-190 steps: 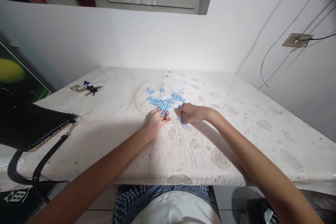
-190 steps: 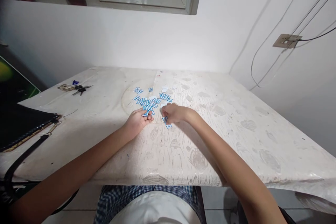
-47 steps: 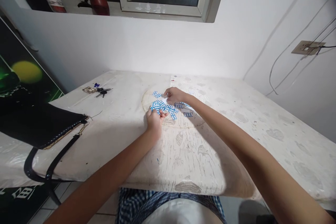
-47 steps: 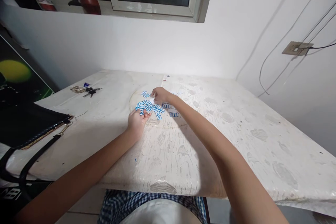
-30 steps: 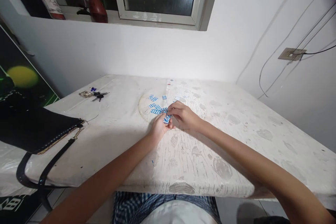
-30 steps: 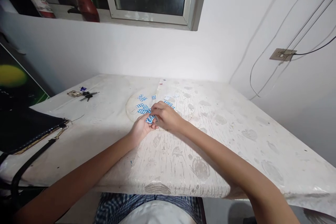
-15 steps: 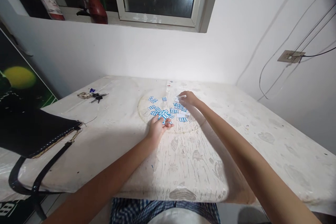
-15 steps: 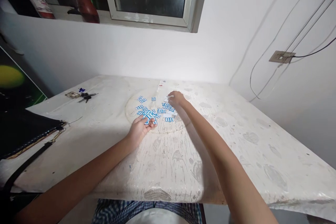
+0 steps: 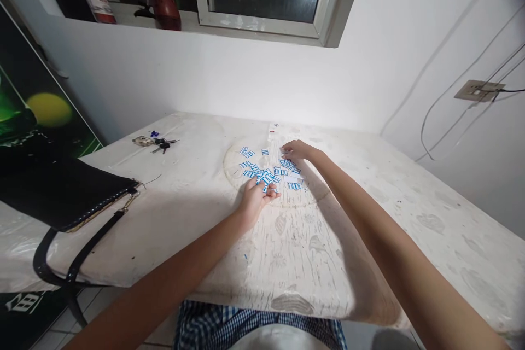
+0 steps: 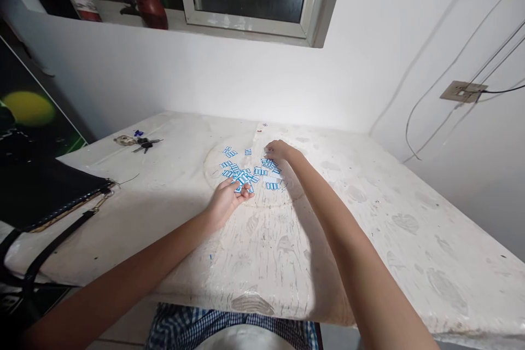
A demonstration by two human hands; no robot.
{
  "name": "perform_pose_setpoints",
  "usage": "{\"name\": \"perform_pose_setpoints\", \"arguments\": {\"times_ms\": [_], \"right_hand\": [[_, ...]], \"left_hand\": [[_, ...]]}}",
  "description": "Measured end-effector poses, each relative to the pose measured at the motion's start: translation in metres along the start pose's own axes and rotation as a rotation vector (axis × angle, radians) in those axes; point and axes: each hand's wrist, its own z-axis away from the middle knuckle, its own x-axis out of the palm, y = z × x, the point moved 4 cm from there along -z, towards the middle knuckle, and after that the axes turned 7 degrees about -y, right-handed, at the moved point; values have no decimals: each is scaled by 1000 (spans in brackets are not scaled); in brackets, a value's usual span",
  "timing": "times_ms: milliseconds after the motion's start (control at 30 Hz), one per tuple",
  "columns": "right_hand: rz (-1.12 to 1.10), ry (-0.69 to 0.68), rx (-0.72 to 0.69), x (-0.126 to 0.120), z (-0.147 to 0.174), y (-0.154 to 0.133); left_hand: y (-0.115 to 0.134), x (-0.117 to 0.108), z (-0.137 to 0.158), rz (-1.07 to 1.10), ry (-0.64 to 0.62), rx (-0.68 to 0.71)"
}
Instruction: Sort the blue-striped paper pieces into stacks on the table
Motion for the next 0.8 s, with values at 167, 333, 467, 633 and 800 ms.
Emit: {"name": "perform_pose_setpoints", "arguments": {"times_ms": [167,333,467,633,800], "right_hand": [[47,81,28,7,1,-4],[-13,160,49,12,-3,-5],[-162,257,34,3,-1,-10],[-413,302,-40,-12,39,-33],[-975,158,-270,-15,107,-62]], "left_hand": [[-1,0,-1,4,-3,-2],[-1,0,-1,4,4,-2],[0,0,-2,-41,4,-6],[-1,2,-2,-88,-66,5],[-5,11,1,-70,-207,-74]]}}
